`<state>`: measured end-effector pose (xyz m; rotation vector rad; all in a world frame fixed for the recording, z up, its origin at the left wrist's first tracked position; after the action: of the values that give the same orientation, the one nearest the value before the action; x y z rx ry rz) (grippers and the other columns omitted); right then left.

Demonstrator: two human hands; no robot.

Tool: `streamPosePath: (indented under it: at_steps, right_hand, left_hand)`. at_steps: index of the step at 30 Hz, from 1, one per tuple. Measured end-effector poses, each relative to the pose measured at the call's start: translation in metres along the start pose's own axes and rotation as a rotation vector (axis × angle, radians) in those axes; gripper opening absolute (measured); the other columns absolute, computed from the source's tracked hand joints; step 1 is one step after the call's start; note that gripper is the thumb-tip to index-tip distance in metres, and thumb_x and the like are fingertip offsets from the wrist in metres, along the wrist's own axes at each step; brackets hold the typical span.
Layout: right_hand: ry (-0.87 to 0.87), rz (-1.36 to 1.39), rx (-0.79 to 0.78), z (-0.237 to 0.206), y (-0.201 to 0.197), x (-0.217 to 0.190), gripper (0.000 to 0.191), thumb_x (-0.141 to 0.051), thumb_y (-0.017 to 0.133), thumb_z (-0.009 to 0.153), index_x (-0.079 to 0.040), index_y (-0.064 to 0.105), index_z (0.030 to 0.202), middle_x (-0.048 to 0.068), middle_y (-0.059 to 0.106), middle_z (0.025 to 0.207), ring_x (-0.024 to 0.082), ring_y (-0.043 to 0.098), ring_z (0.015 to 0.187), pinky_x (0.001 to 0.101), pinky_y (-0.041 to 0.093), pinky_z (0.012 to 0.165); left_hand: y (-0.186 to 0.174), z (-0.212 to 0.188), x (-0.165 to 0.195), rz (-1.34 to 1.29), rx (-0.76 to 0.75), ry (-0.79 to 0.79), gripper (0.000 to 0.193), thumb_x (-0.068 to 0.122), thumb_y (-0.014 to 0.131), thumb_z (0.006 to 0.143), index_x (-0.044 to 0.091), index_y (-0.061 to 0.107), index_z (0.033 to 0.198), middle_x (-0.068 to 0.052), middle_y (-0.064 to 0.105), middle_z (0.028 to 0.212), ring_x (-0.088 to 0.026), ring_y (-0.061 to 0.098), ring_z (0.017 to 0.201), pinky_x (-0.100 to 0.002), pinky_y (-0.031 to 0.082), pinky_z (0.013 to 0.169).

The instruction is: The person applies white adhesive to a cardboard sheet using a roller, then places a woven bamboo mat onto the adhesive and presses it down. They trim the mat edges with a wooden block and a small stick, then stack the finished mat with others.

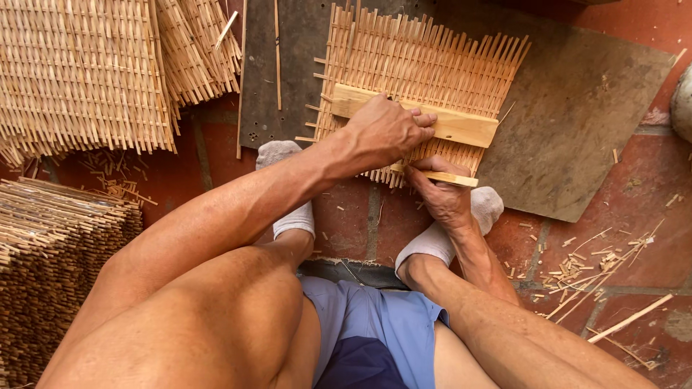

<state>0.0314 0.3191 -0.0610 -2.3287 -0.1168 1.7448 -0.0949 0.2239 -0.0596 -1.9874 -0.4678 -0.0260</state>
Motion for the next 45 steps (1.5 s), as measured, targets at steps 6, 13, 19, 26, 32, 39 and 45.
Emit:
streamPosePath:
  at_steps: [6, 13, 19, 26, 32, 39, 45]
  right_hand:
    - [-0.076, -0.032, -0.091, 0.003, 0.005, 0.003, 0.01, -0.009, 0.077, 0.091, 0.0, 0.072, 0.089, 0.008, 0.074, 0.079, 0.011, 0.069, 0.067, 0.0259, 0.055, 0.058]
    - [-0.031, -0.024, -0.106, 0.009, 0.013, 0.006, 0.013, -0.01, 0.078, 0.089, 0.001, 0.07, 0.087, 0.008, 0.073, 0.077, 0.013, 0.067, 0.065, 0.0278, 0.053, 0.057]
    - [-0.122, -0.044, -0.129, 0.007, 0.013, 0.003, 0.012, -0.009, 0.077, 0.09, 0.0, 0.069, 0.087, 0.007, 0.073, 0.078, 0.011, 0.067, 0.064, 0.0267, 0.053, 0.056]
    - [-0.142, -0.001, -0.084, 0.015, 0.022, 0.008, 0.009, -0.006, 0.078, 0.088, 0.0, 0.071, 0.086, 0.006, 0.073, 0.076, 0.013, 0.067, 0.065, 0.0285, 0.055, 0.06]
    - [-0.13, 0.376, -0.328, 0.036, 0.075, 0.008, 0.047, -0.009, 0.078, 0.092, 0.0, 0.057, 0.132, 0.011, 0.071, 0.119, 0.017, 0.068, 0.107, 0.03, 0.058, 0.093]
    - [-0.225, 0.015, -0.287, 0.045, 0.079, 0.014, 0.063, -0.01, 0.082, 0.089, -0.002, 0.049, 0.141, 0.013, 0.069, 0.126, 0.021, 0.068, 0.114, 0.0332, 0.057, 0.096]
    - [-0.083, 0.123, -0.256, 0.043, 0.085, 0.037, 0.055, -0.017, 0.081, 0.091, -0.004, 0.053, 0.136, 0.012, 0.07, 0.119, 0.022, 0.07, 0.106, 0.0336, 0.058, 0.092]
  left_hand:
    - [0.005, 0.003, -0.002, -0.002, -0.054, 0.008, 0.049, 0.022, 0.023, 0.11, 0.031, 0.045, 0.152, -0.001, 0.04, 0.158, -0.006, 0.047, 0.046, -0.024, 0.043, 0.042]
    - [0.004, 0.004, -0.004, 0.047, -0.079, 0.0, 0.049, 0.023, 0.022, 0.11, 0.034, 0.043, 0.153, 0.002, 0.038, 0.159, -0.005, 0.044, 0.046, -0.023, 0.041, 0.042]
    - [0.005, 0.004, -0.003, 0.072, -0.086, 0.011, 0.049, 0.027, 0.022, 0.109, 0.034, 0.04, 0.153, 0.0, 0.036, 0.159, -0.004, 0.044, 0.045, -0.022, 0.042, 0.041]
    - [0.003, 0.009, -0.005, 0.06, 0.029, 0.016, 0.047, 0.034, 0.024, 0.106, 0.027, 0.046, 0.146, -0.012, 0.061, 0.141, -0.006, 0.046, 0.044, -0.023, 0.043, 0.036]
    - [0.003, 0.014, -0.009, 0.039, 0.026, 0.048, 0.044, 0.031, 0.029, 0.109, 0.012, 0.051, 0.142, -0.003, 0.048, 0.058, -0.012, 0.048, 0.046, -0.031, 0.042, 0.04]
    - [0.006, 0.015, -0.011, 0.074, 0.04, 0.079, 0.04, 0.031, 0.029, 0.111, 0.008, 0.057, 0.127, 0.0, 0.043, 0.06, -0.011, 0.047, 0.049, -0.033, 0.042, 0.041]
    - [0.011, 0.019, -0.01, 0.087, 0.028, 0.083, 0.045, 0.033, 0.025, 0.11, 0.007, 0.056, 0.131, 0.001, 0.038, 0.058, -0.009, 0.042, 0.048, -0.031, 0.04, 0.04]
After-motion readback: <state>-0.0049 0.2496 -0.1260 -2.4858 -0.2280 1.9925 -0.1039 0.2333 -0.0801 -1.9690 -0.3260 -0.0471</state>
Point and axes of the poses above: each hand's wrist, its own z-axis towards the middle knuckle, its own y-axis out of the palm, x = y × z, the point moved 5 cm from there along z, towards the middle knuckle
